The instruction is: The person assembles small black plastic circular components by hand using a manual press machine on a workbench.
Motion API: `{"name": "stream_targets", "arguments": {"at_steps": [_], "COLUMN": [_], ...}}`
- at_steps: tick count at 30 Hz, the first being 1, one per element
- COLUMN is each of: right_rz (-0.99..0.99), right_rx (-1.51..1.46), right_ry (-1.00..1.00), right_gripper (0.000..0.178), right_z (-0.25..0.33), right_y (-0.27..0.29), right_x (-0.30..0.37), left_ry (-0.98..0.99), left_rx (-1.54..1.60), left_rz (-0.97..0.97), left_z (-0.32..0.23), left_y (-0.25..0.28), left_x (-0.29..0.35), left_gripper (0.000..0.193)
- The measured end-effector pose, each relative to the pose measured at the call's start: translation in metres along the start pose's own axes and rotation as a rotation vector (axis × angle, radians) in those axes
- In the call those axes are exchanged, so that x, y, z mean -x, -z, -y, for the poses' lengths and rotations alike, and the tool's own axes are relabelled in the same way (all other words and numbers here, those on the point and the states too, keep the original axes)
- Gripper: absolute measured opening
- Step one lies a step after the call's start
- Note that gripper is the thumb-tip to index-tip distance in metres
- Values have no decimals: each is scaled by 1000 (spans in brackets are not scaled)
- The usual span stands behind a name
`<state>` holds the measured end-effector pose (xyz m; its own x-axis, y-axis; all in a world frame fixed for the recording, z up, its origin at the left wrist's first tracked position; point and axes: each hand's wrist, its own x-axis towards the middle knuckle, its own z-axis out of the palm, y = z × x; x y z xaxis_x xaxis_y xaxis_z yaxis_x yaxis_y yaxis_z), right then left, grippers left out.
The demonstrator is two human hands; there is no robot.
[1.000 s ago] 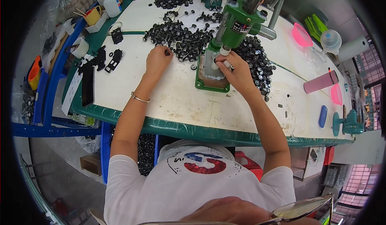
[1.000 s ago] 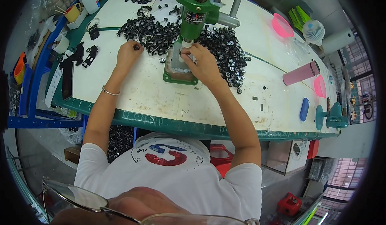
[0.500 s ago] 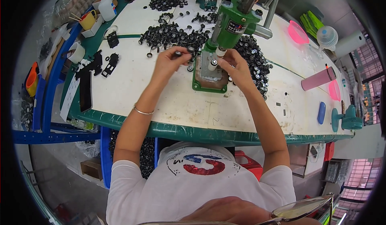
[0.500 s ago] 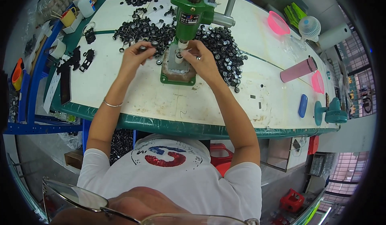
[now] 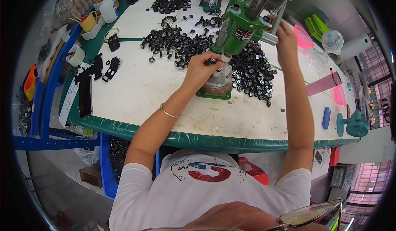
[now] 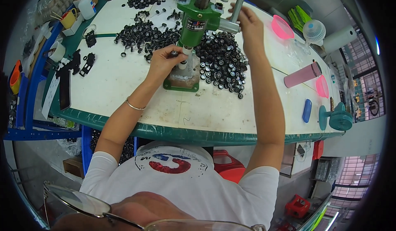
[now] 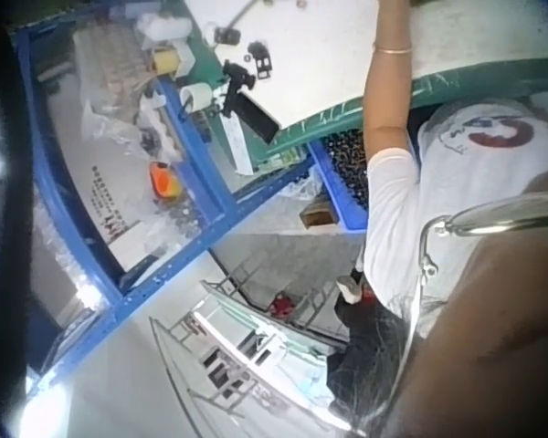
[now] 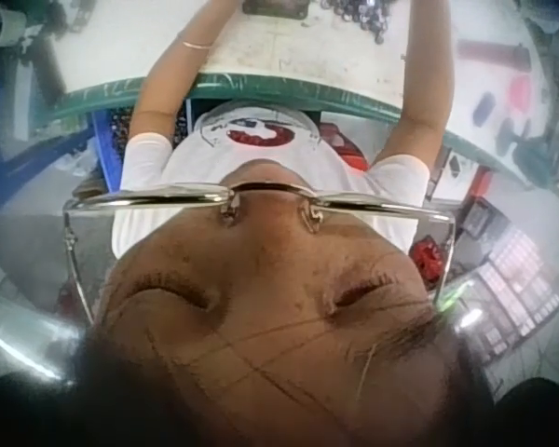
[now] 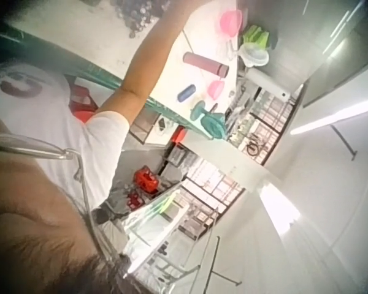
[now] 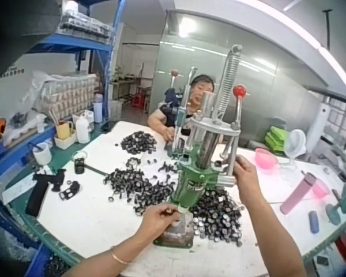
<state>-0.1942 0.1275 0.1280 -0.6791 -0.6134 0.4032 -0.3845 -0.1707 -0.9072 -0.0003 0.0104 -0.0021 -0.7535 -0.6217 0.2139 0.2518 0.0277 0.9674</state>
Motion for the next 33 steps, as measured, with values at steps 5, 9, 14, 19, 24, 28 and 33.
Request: {"name": "stream_targets", "arguments": {"at_steps": [5,9,14,19,24,28,33], "right_rz": [60,784,271,424,366,-172,-223], "right_rx": [-439,-1247,-948,-1203,-1304,-407,-435], "right_ry": [-9,-633,-345,-654,-598,297,522], "right_gripper": [24,24,25,26,28,28,25], "right_z": [44,91,83,114,133,127,124], "right_y": [-11,10,-25,-3,-12,-45,-45], "right_x": [-63,-128,-116,-85,-51,-22,-1], "left_ry": [-129,-154,-168,-135,-126,-134,-119], "left_rx": [96,-3,-2,-30,-75,-82,-77], "left_rz": [-22,64,45,48,53,56,61], "left_z": [13,-3,1,-3,0,-2,-2], "left_y": [0,-4,2,4,7,4,3], "left_x": [-3,-6,-9,-6,-5,-5,-5], "left_gripper": [12,11,10,10,11,11,11]}}
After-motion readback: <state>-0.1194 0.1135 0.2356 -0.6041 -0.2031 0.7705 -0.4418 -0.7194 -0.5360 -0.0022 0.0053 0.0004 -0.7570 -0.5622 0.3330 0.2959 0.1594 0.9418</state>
